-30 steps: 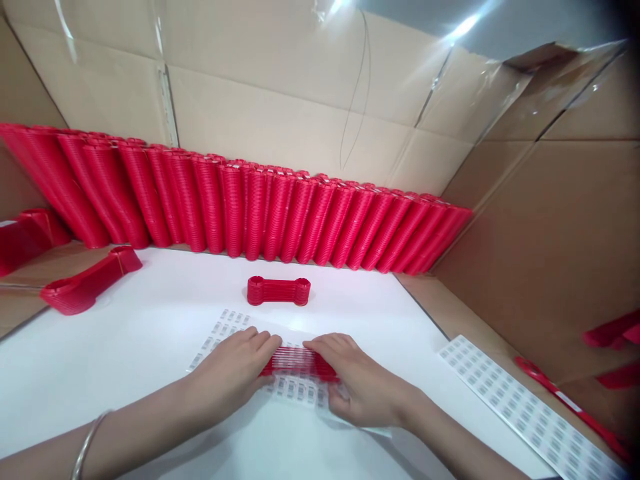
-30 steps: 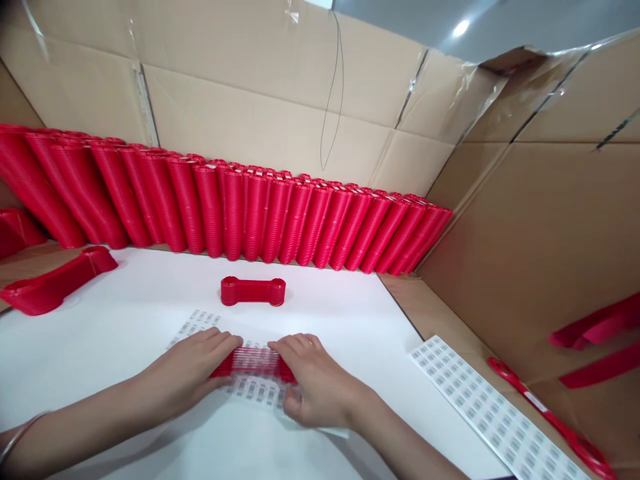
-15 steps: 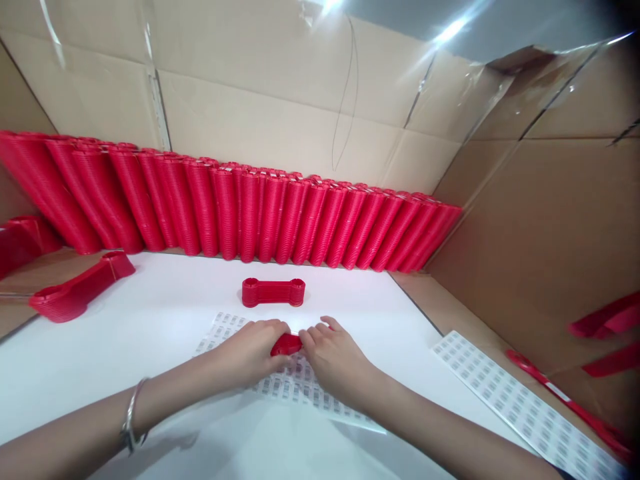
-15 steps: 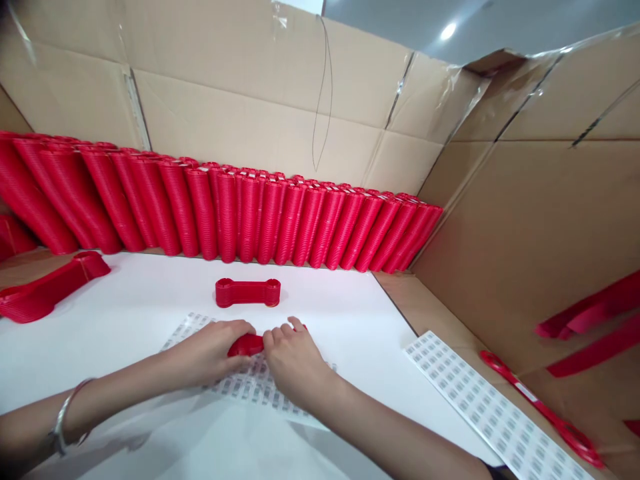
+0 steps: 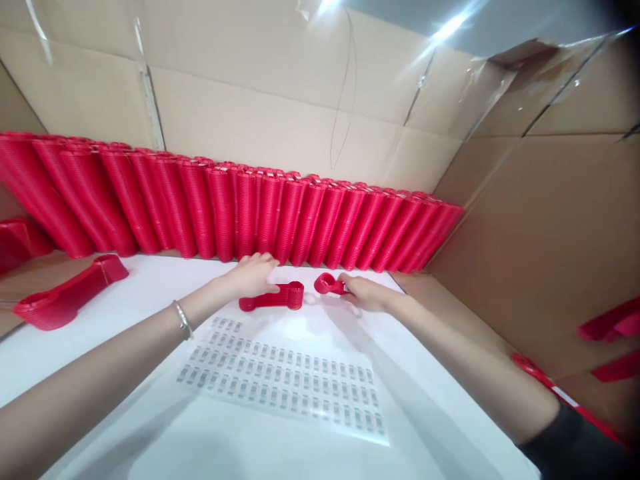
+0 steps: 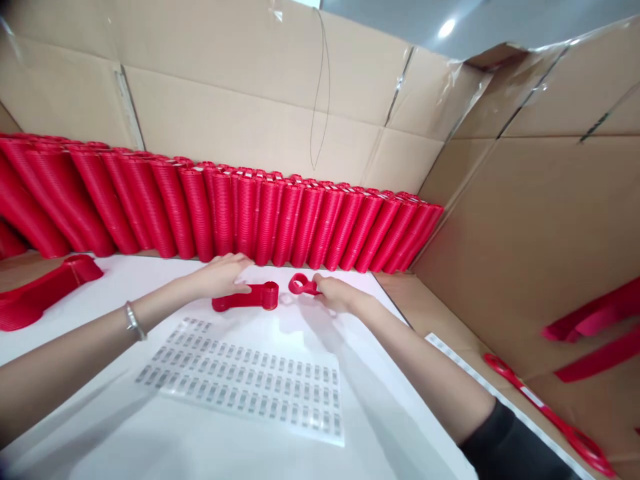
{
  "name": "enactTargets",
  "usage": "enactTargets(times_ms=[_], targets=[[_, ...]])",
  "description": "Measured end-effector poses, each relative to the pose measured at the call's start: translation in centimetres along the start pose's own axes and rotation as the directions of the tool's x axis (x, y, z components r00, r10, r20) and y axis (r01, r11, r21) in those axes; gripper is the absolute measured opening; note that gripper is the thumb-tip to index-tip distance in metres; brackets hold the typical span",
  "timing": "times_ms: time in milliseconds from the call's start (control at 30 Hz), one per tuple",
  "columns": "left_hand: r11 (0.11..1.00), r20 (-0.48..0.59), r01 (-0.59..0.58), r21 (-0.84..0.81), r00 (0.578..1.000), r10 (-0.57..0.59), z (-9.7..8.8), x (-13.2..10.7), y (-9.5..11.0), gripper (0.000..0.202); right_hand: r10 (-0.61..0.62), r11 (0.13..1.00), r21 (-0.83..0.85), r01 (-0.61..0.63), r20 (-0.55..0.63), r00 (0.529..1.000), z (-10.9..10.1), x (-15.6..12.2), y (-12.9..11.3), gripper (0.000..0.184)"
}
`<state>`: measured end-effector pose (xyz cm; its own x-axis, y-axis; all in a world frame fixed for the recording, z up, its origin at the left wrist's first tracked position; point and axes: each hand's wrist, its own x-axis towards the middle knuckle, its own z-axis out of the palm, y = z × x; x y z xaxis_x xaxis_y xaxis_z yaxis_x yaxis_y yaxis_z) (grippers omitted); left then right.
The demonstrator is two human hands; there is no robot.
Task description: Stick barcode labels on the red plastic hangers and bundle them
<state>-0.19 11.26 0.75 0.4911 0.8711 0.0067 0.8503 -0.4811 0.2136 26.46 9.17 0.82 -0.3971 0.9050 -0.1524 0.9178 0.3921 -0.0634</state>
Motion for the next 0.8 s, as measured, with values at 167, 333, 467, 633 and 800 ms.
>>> enactTargets(times_ms=[167,333,467,633,800], targets=[[0.995,0.216,0.044,0.085,0.974,-0.061,0.6,1.0,-1.7,0.033,0.093,0.993,0.06,-0.098,0.084,0.992,1.1,2.9,2.8,0.013],[0.996,0.216,0.018,0.091,0.976,-0.037,0.8,0.2,-1.0,0.021,0.134,0.98,0.13,-0.15,0.126,0.983,1.8,3.1,2.9,0.019],[0.995,0.181,-0.016,0.094,0.983,-0.001,0.6,-0.2,-1.4,0.02,0.11,0.97,0.212,-0.117,0.042,0.993,0.9,2.3,2.5,0.016],[0.991,0.141,-0.093,0.099,0.987,0.079,-0.3,-0.7,-1.5,0.023,-0.027,0.948,0.305,0.092,-0.211,0.977,-0.6,0.6,-1.0,0.047],[0.976,0.112,-0.191,0.109,0.978,0.179,-2.0,-3.0,0.4,0.021,-0.208,0.772,0.578,0.264,-0.163,0.964,-1.3,-0.4,-5.6,0.048]])
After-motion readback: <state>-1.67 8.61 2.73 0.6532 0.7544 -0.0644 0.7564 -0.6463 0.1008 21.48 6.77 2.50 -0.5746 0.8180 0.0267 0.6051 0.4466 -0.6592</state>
